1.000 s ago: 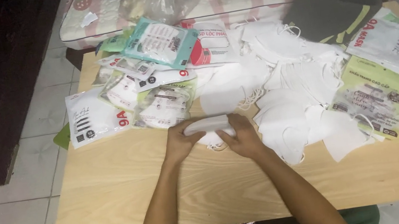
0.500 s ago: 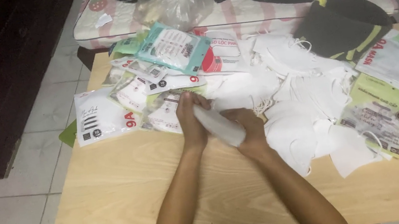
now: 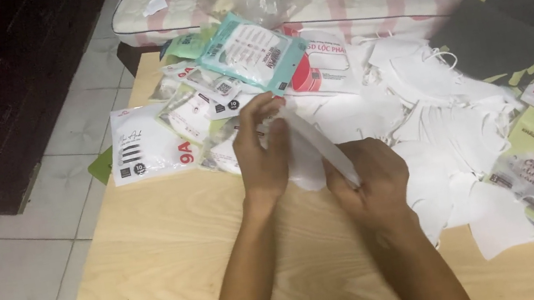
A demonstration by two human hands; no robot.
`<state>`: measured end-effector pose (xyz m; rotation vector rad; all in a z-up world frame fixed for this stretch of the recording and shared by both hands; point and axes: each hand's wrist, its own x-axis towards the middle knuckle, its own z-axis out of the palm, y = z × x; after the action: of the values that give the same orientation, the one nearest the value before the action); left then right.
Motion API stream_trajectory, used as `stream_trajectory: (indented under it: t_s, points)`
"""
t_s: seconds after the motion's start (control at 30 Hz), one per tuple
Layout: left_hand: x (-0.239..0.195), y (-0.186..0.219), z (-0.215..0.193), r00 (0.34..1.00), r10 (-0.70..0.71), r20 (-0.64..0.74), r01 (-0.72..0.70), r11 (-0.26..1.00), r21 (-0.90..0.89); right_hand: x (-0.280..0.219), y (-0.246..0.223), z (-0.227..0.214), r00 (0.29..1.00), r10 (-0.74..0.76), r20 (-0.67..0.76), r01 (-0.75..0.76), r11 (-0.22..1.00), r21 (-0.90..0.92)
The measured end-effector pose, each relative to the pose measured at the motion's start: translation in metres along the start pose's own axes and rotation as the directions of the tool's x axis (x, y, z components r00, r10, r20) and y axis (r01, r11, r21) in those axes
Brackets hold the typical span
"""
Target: Manually folding face masks and inserting them into individual plastic packaging bags.
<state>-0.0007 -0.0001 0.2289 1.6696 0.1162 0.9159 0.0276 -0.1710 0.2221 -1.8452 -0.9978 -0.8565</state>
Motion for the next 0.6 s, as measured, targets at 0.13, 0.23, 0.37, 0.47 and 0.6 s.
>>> stream_trajectory:
  t_s: [0.13,0.23,0.37,0.47,0.6]
  points:
    - [-0.008,0.015,0.007,0.998,0.015,0.062,-0.011,0.998,-0.054,0.015,-0.016,-0.004,0.999,-0.048,0.024,0.046,0.998,0.051]
    - [-0.009,0.024,0.009,0.988,-0.121,0.092,0.132,0.984,-0.124,0.019,-0.022,-0.007,0.996,-0.040,0.077,0.036,0.998,0.047]
    - [-0.011,0.023,0.010,0.972,-0.176,0.156,0.189,0.979,-0.075,0.023,-0.024,-0.010,0.981,-0.006,0.195,-0.015,0.995,0.103]
    - [-0.015,0.014,0.016,0.977,-0.142,0.161,0.166,0.975,-0.147,0.015,-0.025,-0.012,0.967,0.002,0.254,-0.053,0.980,0.193]
    - [-0.015,0.013,0.016,0.967,-0.031,0.252,0.131,0.912,-0.388,0.006,-0.020,-0.024,0.898,0.048,0.436,-0.217,0.913,0.347]
